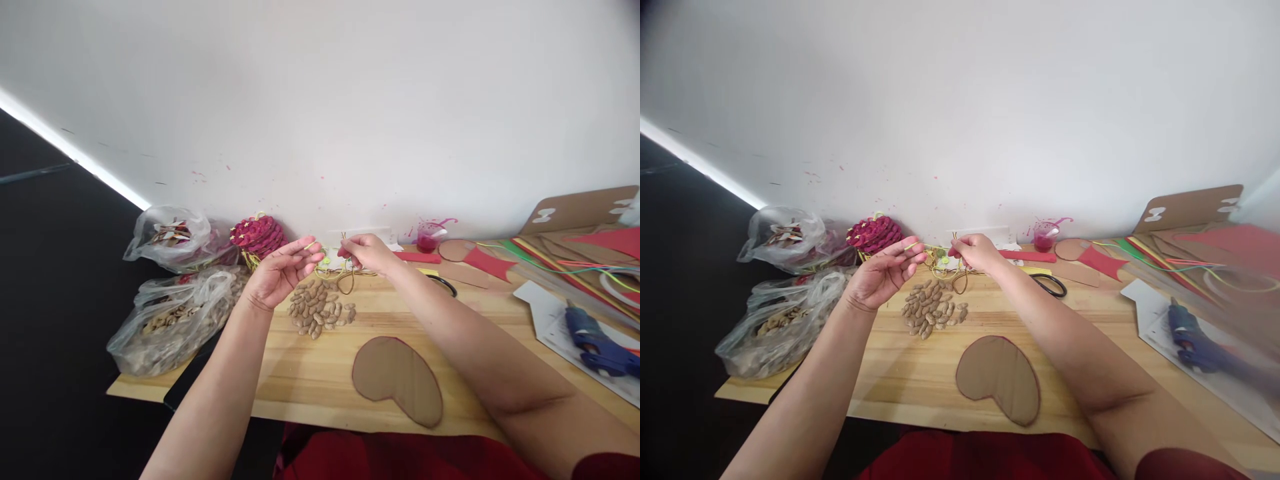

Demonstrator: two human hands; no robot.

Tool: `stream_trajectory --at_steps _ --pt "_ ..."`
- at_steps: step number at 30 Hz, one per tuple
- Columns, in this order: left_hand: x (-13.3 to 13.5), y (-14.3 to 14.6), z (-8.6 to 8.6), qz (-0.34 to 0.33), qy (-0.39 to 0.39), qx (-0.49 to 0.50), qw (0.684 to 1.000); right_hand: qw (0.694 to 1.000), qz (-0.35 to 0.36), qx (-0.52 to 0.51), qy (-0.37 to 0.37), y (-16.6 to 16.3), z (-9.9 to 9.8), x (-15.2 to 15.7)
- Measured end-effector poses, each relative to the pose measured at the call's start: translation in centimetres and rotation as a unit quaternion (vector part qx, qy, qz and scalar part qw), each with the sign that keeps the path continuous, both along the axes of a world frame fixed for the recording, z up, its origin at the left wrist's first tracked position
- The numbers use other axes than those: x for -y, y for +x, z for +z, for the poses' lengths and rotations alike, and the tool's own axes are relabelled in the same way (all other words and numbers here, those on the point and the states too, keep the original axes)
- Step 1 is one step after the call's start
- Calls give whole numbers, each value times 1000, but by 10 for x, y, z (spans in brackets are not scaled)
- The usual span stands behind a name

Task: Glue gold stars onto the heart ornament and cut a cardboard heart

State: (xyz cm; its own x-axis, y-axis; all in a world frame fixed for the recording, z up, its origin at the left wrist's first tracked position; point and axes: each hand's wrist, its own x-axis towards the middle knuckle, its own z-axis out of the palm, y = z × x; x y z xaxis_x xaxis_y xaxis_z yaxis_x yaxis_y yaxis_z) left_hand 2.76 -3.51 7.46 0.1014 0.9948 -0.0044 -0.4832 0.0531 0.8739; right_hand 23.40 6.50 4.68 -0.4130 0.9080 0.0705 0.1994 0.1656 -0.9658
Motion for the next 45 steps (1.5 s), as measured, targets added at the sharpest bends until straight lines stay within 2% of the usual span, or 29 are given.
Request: stream_trajectory --at_steps 6,12,15,18,20,22,25,28,33,40,45 --pt "1 7 0 6 -9 -4 1000 992 -68 27 104 3 1 0" --pt "1 19 -6 -6 -40 6 999 982 -82 -86 147 0 7 10" --pt "-1 25 -8 0 -55 13 998 981 -77 -133 121 -4 10 13" --pt "-4 30 -7 11 -61 20 998 984 -24 -168 52 -11 8 18" --pt "-6 35 -6 22 -65 21 997 987 14 -156 24 -15 5 23" --pt "-8 40 -6 47 -69 23 996 992 33 -119 35 -18 4 28" --pt "-9 48 -8 105 -75 29 991 992 8 -38 124 -18 5 34" --pt "-10 53 -12 143 -64 30 987 977 -26 23 213 -16 8 36" --pt "-12 55 -19 175 -39 10 984 960 -37 63 271 -18 7 37" --pt "-11 51 -22 216 -23 -65 974 952 -17 80 295 -18 6 40" --pt "-6 41 -18 218 -17 -144 965 963 49 94 249 -14 13 41"
